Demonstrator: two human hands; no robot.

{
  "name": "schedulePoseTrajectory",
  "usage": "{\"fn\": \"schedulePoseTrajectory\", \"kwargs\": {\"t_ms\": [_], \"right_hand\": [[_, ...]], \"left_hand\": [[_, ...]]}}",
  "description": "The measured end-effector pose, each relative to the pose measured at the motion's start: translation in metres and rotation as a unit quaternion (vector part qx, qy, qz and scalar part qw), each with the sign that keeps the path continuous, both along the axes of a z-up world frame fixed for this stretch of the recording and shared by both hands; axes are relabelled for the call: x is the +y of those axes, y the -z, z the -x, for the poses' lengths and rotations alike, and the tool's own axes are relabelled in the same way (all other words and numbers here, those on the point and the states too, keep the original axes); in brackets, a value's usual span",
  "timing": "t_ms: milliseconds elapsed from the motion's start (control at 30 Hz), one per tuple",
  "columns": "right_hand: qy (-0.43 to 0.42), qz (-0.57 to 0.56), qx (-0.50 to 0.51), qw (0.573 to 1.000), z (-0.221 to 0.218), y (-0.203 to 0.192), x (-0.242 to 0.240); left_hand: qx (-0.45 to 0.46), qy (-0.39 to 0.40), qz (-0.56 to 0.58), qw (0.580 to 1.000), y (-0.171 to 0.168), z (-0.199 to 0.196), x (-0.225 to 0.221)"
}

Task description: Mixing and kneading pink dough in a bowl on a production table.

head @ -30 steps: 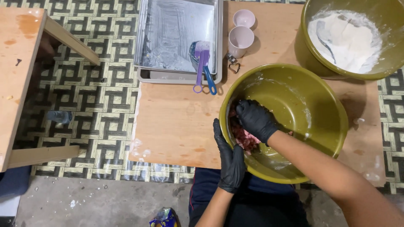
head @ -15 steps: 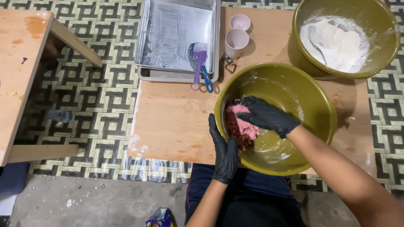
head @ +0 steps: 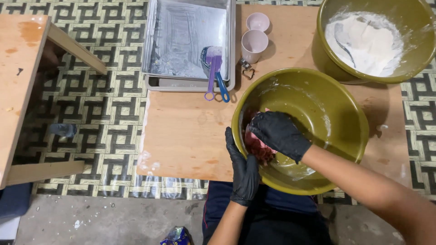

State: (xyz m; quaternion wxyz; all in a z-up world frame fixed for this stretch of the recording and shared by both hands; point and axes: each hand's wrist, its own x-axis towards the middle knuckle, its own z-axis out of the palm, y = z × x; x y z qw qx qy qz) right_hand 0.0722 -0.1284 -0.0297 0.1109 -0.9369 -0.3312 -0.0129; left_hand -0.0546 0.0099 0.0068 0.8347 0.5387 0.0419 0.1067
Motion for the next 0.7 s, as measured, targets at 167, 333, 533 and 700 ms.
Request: {"fn": "schedulePoseTrajectory", "kwargs": {"t_ms": [167,333,533,700], "right_hand": [[0.017,-0.057,0.018,0.998,-0.008,-0.011,-0.01],[0.009,-0.031,0.165,0.986,-0.011,-0.016,0.001],[-0.215,0.094,-0.062,0.97,0.008,0.021,-0.018],[-0.249,0.167,-0.149,0.942,-0.002,0.029,-0.001]], "left_hand": [[0.005,0.01,-0.008,1.0,0.008,0.0,0.0],[-0.015,-0.032,-0.012,0.999,-0.023,-0.001,-0.005],[0.044,-0.04,-0.074,0.995,-0.019,-0.002,-0.007],[0.025,-0.049,-0.024,0.998,-0.016,-0.002,-0.011]]}}
